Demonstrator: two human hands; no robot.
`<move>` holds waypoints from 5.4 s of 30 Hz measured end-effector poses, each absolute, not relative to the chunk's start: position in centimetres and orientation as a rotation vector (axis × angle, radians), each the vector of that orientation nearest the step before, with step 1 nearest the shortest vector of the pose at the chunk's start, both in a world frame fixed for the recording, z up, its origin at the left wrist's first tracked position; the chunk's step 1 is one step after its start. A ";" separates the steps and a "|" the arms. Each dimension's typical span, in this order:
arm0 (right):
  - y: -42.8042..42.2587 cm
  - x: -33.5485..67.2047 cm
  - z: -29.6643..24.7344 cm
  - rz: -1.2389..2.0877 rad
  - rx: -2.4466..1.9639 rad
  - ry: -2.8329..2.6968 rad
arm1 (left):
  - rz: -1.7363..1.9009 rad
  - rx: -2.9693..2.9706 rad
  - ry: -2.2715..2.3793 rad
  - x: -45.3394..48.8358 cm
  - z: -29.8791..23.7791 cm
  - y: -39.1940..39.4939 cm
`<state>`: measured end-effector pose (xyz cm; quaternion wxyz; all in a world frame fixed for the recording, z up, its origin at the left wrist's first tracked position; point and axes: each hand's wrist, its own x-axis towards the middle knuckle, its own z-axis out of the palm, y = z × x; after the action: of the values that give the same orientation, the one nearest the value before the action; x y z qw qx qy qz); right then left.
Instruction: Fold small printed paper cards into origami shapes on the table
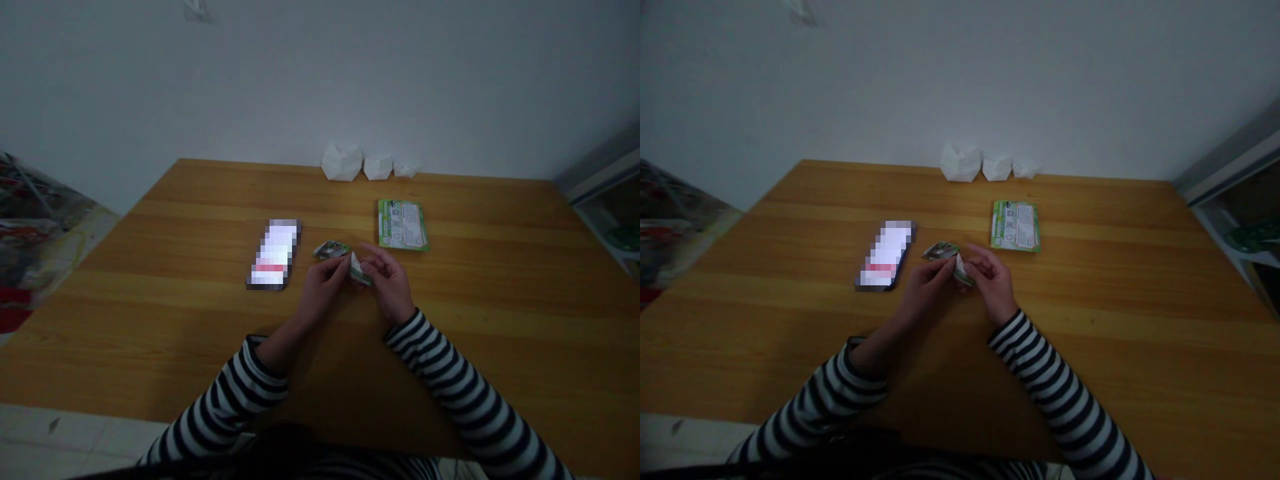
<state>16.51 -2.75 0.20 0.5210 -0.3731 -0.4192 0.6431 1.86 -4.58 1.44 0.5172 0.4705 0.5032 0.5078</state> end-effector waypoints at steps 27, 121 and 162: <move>-2.4 18.6 0.6 1.902 -0.830 -0.980 | 1.058 1.067 1.011 0.1 2.9 -4.2; -1.8 19.6 0.6 1.487 -0.732 -1.539 | 1.256 1.485 1.218 -0.5 2.4 -3.8; -2.5 17.6 0.2 1.332 -0.994 -1.248 | 0.966 1.156 1.089 0.7 1.9 -4.2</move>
<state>17.56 -2.51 0.16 0.5068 -0.4123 -0.5177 0.5524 0.67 -4.22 1.90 0.5985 0.4982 0.4694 0.4163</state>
